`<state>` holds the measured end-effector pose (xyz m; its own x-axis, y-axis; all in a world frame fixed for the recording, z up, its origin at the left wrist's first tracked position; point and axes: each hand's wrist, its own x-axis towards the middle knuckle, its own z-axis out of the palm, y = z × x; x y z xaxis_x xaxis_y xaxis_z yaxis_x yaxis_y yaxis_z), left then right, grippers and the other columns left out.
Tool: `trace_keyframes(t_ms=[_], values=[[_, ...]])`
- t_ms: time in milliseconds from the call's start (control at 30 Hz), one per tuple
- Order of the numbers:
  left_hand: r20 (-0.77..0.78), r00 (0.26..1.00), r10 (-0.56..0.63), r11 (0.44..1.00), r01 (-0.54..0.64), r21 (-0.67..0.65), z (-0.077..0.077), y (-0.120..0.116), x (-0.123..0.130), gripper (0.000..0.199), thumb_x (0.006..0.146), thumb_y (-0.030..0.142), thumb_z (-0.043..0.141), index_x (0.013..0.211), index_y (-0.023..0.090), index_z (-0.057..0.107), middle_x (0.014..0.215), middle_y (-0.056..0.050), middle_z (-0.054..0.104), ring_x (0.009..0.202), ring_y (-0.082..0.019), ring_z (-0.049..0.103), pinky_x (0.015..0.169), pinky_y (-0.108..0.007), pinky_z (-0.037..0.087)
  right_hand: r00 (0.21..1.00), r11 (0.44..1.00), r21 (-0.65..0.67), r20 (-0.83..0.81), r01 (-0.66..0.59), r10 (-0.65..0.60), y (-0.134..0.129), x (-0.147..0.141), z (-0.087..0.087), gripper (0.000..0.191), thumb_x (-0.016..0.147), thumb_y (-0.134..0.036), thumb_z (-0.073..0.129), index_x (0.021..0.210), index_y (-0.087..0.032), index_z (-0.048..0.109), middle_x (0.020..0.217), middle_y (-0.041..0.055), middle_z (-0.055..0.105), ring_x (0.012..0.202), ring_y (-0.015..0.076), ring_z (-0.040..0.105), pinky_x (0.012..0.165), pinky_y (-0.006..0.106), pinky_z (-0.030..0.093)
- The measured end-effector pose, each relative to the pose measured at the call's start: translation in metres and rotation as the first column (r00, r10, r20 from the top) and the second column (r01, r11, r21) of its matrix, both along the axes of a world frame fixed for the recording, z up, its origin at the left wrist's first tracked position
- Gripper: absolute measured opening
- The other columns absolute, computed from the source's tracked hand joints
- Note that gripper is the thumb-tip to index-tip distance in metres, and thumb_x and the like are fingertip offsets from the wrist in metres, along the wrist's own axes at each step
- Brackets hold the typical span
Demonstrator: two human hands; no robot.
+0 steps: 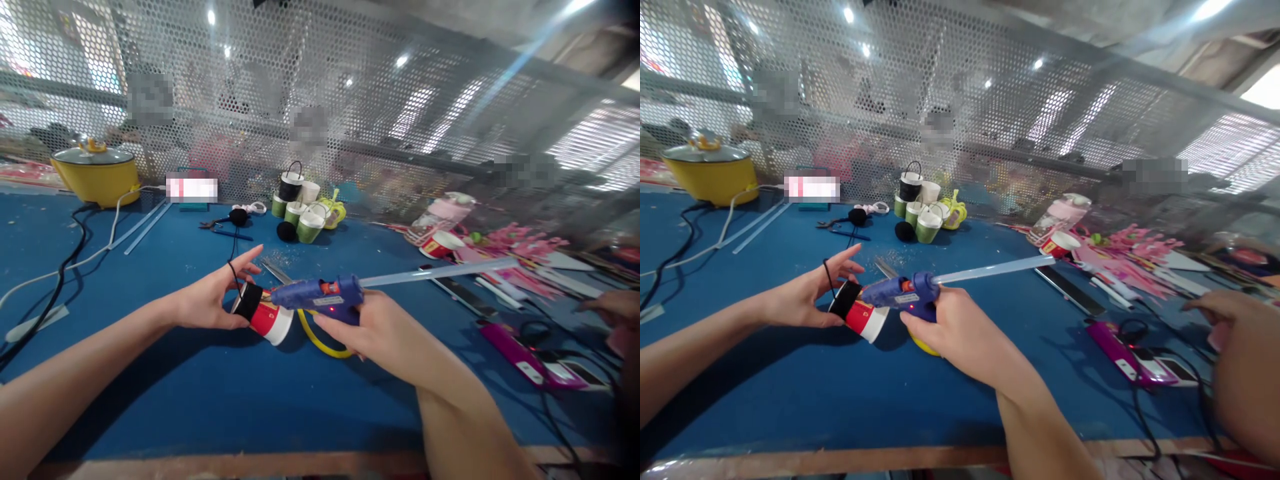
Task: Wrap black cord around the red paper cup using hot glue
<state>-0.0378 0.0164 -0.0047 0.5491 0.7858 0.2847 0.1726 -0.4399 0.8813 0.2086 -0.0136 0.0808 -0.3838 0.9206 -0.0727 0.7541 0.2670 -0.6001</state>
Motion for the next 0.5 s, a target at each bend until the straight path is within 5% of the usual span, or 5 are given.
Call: trace_keyframes(t_ms=[500], values=[[-0.028,0.999,-0.017,1.0,0.017,0.024,0.0008,-0.0013,0.0011,0.103,0.065,0.015,0.07,0.144,0.03,0.005,0.132,-0.013,0.038,0.109,-0.024,0.047,0.092,-0.043,0.042,0.997,0.998,0.065,0.068,0.023,-0.027,0.0029,-0.0025,0.0018,0.018,0.08,-0.032,0.053,0.071,-0.019,0.06,0.039,-0.0063,0.05,0.036,0.0112,0.046,0.042,0.023,0.036]])
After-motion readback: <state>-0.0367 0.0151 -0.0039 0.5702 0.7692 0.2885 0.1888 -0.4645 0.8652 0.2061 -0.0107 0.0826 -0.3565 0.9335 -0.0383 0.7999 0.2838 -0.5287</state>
